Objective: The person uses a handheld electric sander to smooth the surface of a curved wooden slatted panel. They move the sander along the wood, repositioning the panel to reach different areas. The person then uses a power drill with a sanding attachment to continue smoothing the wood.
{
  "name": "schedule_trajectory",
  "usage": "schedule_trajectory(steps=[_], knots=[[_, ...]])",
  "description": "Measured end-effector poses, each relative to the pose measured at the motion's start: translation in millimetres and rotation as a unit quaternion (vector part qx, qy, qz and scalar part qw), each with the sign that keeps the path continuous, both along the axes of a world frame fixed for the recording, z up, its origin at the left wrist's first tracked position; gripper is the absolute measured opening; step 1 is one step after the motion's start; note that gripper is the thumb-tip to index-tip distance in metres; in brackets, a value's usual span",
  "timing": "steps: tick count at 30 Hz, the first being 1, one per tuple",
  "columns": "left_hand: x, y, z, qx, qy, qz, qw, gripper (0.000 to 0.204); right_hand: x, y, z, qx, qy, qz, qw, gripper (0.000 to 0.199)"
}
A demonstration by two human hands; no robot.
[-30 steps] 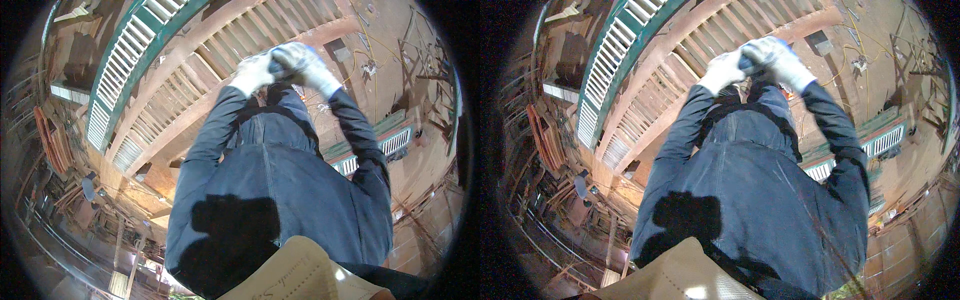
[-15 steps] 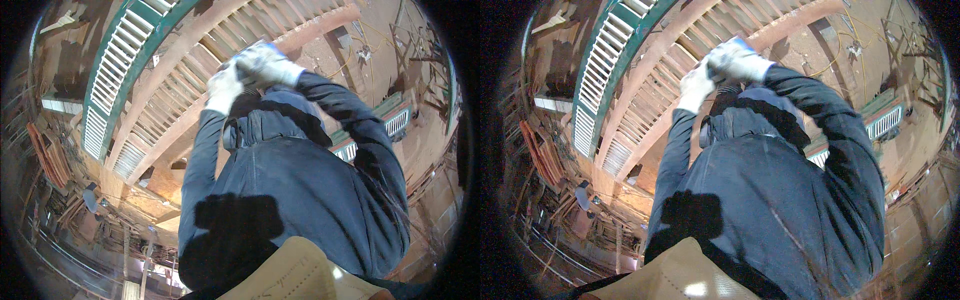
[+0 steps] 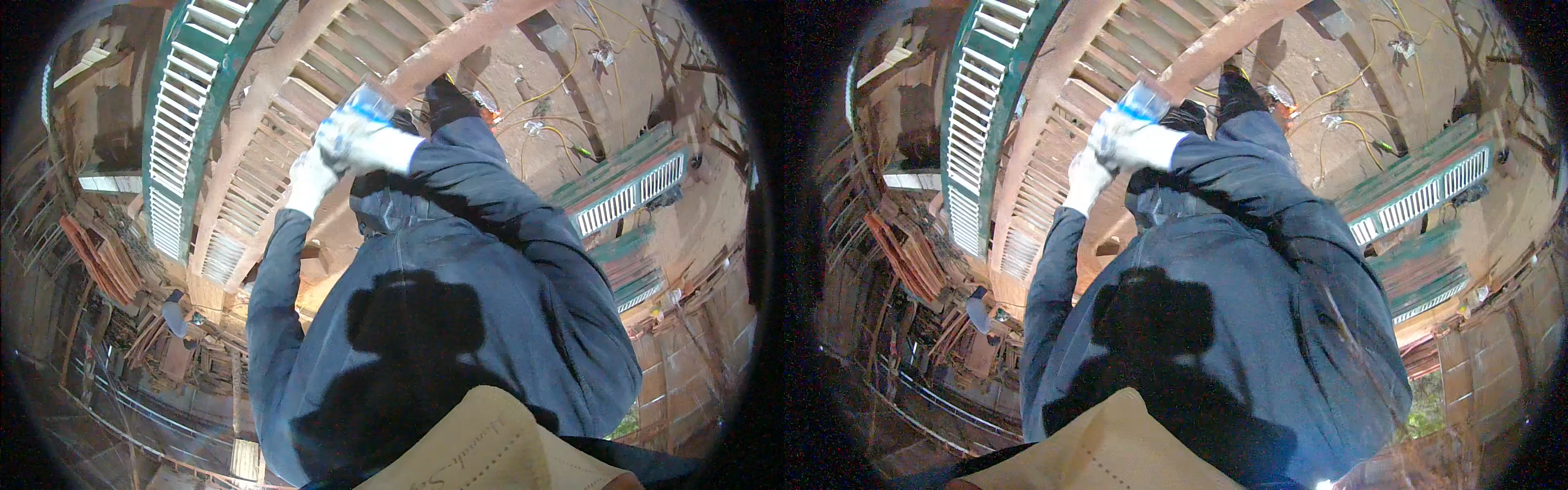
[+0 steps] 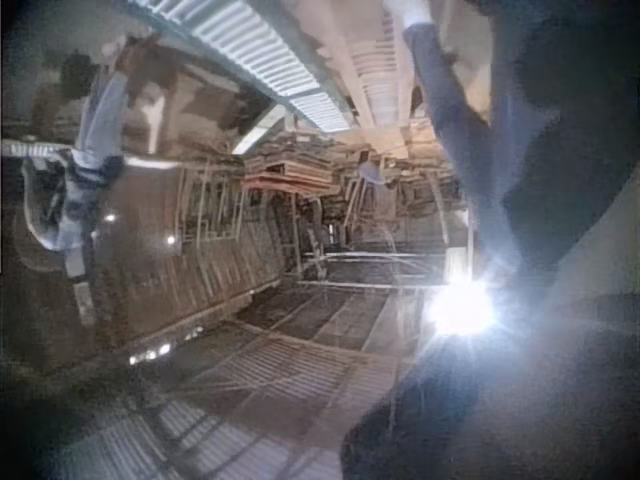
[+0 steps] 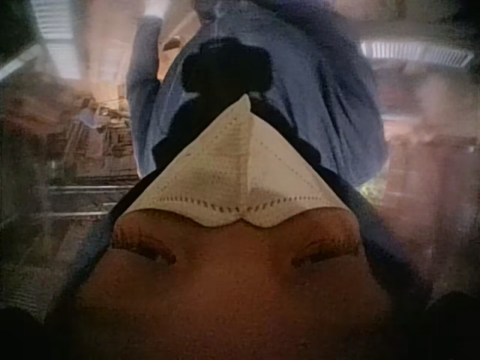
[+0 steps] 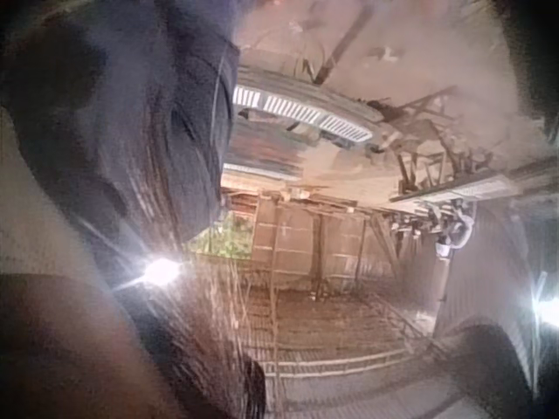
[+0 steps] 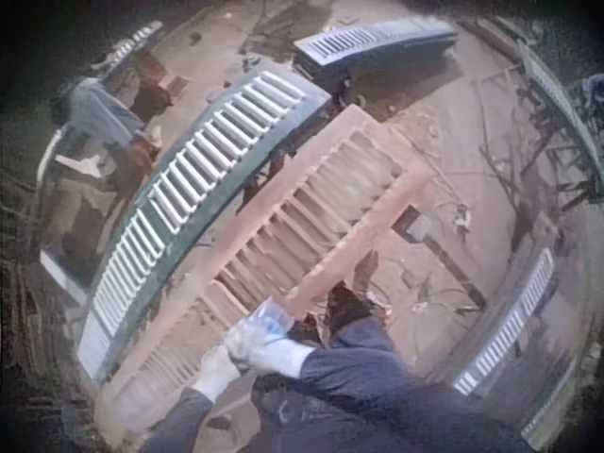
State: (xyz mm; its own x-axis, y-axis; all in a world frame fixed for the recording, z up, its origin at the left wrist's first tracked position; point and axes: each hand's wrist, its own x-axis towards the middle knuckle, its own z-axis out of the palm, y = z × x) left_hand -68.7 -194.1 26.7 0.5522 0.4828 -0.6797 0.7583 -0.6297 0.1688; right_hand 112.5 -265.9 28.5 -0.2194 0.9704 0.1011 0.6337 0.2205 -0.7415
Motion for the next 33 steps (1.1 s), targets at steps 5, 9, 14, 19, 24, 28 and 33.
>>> schedule_trajectory(steps=[5, 9, 14, 19, 24, 28, 33], knots=[[159.0, -8.8, 20.9, -0.049, -0.071, 0.002, 0.996, 0.078, 134.2, -21.0, 12.0, -0.086, -0.092, -0.03, 0.992, 0.043], [250.2, -9.9, 27.8, -0.056, -0.115, -0.02, 0.992, 0.066, 220.1, -18.5, 61.8, -0.16, -0.164, -0.06, 0.972, 0.043], [311.4, 1.2, 15.7, -0.027, -0.142, -0.003, 0.99, 0.058, 277.0, -20.2, 44.9, -0.014, -0.187, -0.09, 0.978, 0.037], [259.0, 16.1, 31.8, -0.052, -0.139, -0.017, 0.989, 0.054, 226.9, -12.4, 43.2, -0.077, -0.189, -0.067, 0.977, 0.039], [127.6, 28.3, 16.6, -0.029, -0.037, -0.023, 0.999, 0.067, 91.6, 9.0, 21.9, -0.095, -0.166, -0.092, 0.977, 0.057], [23.9, 21.4, 20.4, -0.022, 0.046, -0.028, 0.998, 0.064, -12.7, 12.1, 6.3, -0.09, -0.109, -0.008, 0.99, 0.032], [-97.8, 3.2, 5.1, 0.011, 0.013, 0.037, 0.999, 0.061, -101.0, 7.3, -17.0, 0.04, -0.131, -0.011, 0.991, 0.019]])
